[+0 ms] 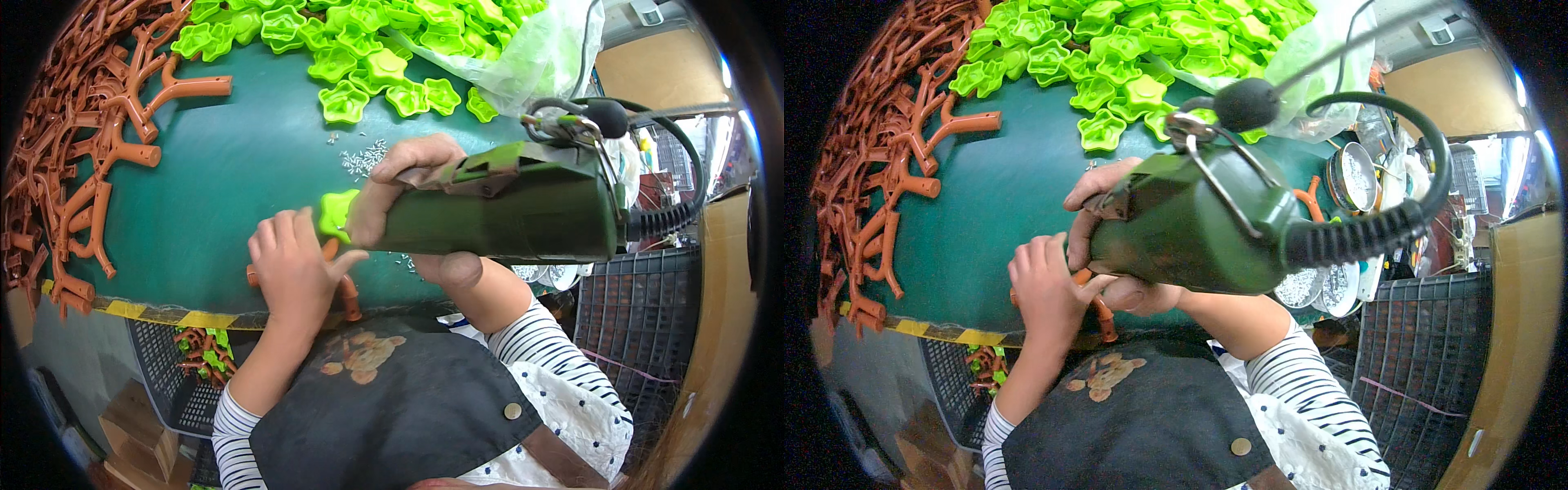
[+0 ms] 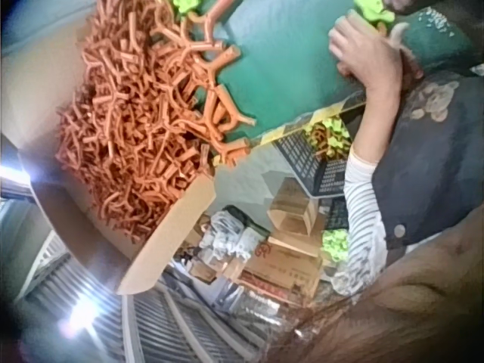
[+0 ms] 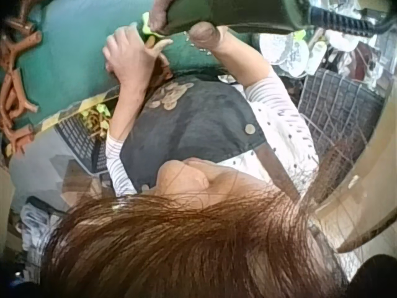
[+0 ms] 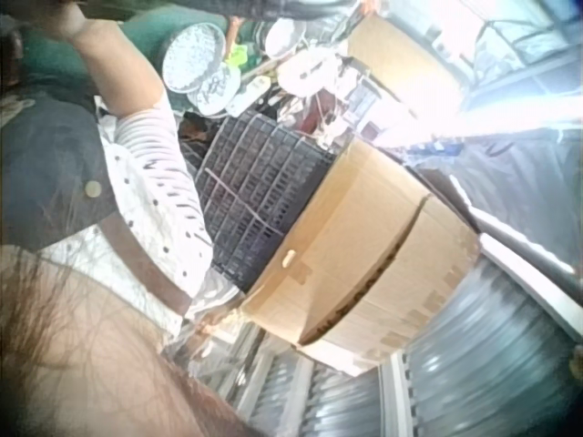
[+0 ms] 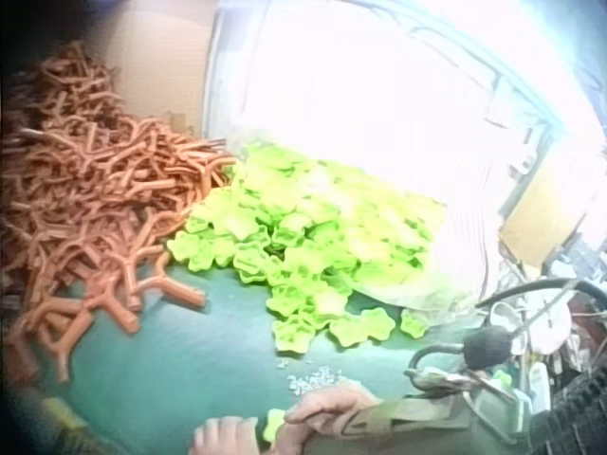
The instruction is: The person repeatedly picks up green star-shaped plastic pieces and brown pipe-like plastic pieces, then uses a green handheld power tool to fasten them together with small metal fasteners. The assembled units are placed on the green work surface.
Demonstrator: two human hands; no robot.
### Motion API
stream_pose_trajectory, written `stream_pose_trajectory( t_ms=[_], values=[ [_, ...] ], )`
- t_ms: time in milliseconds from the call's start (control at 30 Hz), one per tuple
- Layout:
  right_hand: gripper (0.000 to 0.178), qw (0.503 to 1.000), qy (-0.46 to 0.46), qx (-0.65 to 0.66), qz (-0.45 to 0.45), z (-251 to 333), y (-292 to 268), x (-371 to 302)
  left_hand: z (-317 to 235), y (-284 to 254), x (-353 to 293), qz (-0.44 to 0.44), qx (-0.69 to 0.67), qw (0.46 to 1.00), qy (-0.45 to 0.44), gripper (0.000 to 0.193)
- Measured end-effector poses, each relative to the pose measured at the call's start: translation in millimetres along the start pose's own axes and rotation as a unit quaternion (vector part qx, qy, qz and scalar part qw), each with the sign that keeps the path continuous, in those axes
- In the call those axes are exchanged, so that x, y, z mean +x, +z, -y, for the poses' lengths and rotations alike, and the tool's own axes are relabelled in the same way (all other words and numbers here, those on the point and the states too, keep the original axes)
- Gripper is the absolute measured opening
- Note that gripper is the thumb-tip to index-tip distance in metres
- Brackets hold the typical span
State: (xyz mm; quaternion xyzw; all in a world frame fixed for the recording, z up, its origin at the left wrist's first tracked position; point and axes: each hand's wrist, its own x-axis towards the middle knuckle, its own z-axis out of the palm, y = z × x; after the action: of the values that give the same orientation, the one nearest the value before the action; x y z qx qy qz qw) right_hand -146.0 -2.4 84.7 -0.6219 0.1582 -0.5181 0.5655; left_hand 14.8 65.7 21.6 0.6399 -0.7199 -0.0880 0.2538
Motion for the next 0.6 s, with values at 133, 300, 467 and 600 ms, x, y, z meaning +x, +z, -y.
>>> stream_pose_trajectory(
  t_ms=[133,300,467,600],
  values=[
    [0.095,0.997,0.051,0.047,-0.046,6.1,16.9,-0.6,15.8,-26.0,-6.7,-0.027,-0.063,0.997,0.032,0.058],
    [0.093,0.986,0.078,0.131,-0.061,2.1,35.1,-0.8,27.3,-29.4,-11.3,-0.050,-0.142,0.986,0.071,0.029],
    [0.087,0.997,0.022,0.068,0.030,-16.0,27.4,-13.0,28.8,-22.2,-17.5,-0.048,-0.133,0.986,0.092,0.030],
    [0.092,0.990,0.119,0.058,0.040,-11.4,29.6,-17.7,41.7,-21.0,-18.5,0.049,-0.103,0.989,0.097,0.035]
  ],
)
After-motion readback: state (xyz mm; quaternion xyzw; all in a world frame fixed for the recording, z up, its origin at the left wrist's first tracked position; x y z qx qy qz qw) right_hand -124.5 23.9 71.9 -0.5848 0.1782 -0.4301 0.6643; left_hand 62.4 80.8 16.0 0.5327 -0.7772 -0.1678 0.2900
